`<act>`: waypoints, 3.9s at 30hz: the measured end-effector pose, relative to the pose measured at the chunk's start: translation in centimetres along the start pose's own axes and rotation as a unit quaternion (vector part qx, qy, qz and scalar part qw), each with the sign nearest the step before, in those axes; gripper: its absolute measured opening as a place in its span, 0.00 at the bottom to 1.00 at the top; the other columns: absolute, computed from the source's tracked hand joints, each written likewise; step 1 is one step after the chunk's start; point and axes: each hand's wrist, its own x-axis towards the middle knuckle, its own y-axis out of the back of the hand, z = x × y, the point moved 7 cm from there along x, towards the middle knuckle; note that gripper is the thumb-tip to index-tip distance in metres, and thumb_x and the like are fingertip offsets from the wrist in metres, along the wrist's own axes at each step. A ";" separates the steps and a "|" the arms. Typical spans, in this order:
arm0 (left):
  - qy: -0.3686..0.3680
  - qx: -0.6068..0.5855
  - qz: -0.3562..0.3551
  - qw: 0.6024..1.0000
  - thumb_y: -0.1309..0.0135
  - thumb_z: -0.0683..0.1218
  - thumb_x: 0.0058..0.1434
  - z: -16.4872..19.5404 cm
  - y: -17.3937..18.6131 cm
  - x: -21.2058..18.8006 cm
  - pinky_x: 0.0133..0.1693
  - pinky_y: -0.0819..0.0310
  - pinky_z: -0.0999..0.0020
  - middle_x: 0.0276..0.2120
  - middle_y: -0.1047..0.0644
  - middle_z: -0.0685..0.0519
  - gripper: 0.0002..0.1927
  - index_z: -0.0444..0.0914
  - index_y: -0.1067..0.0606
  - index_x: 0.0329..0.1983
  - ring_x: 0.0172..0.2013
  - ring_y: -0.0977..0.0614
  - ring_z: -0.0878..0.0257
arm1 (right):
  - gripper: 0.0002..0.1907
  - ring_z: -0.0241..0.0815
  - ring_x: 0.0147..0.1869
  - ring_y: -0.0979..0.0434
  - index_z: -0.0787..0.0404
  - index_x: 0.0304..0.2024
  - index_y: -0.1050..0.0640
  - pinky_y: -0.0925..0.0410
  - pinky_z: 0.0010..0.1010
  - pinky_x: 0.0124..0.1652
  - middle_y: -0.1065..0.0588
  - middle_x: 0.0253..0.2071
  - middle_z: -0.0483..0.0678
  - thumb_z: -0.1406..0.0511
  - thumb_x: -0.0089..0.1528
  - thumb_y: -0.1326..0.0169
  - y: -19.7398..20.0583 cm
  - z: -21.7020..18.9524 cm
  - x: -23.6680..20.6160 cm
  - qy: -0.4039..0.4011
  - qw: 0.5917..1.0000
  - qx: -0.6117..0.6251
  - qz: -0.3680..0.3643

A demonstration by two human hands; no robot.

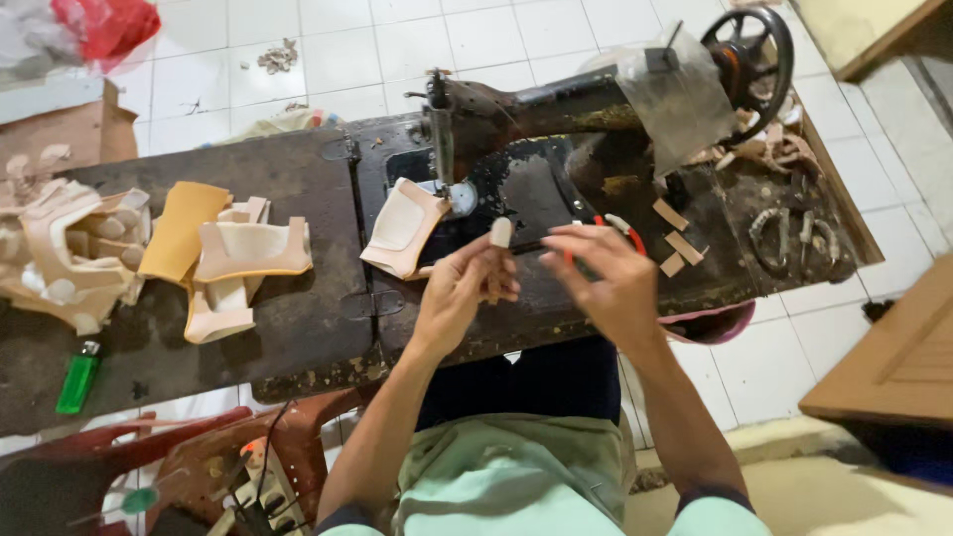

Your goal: The person sews beige fabric pieces using a manual sewing machine, aligning edges and guiding the material under the needle. They trim excess thread with scissors and handle multiple fabric parts one at a time, stacking finished pieces on the table.

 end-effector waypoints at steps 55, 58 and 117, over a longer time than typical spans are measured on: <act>-0.282 0.756 -0.059 0.588 0.41 0.46 0.61 8.0 6.5 3.3 0.55 0.28 0.58 0.47 0.23 0.47 0.17 0.33 0.23 0.50 0.52 0.24 0.51 | 0.11 0.27 0.32 0.24 0.62 0.45 0.16 0.30 0.22 0.30 0.20 0.31 0.43 0.64 0.63 0.38 -13.9 8.5 7.2 -0.278 0.900 0.286 -0.176; -0.274 0.729 -0.056 0.625 0.42 0.45 0.62 8.1 7.2 3.4 0.56 0.29 0.59 0.50 0.23 0.47 0.14 0.33 0.22 0.49 0.53 0.24 0.52 | 0.12 0.28 0.30 0.24 0.63 0.43 0.16 0.31 0.22 0.27 0.20 0.31 0.43 0.62 0.61 0.38 -16.5 9.2 8.4 -0.267 0.894 0.268 -0.239; -0.240 0.629 -0.089 0.734 0.47 0.36 0.56 9.6 11.6 5.8 0.53 0.26 0.54 0.55 0.25 0.43 0.19 0.37 0.23 0.52 0.52 0.21 0.44 | 0.08 0.49 0.36 0.19 0.58 0.46 0.17 0.28 0.37 0.37 0.19 0.39 0.51 0.64 0.65 0.41 -20.7 9.9 17.5 -0.037 0.960 0.223 -0.165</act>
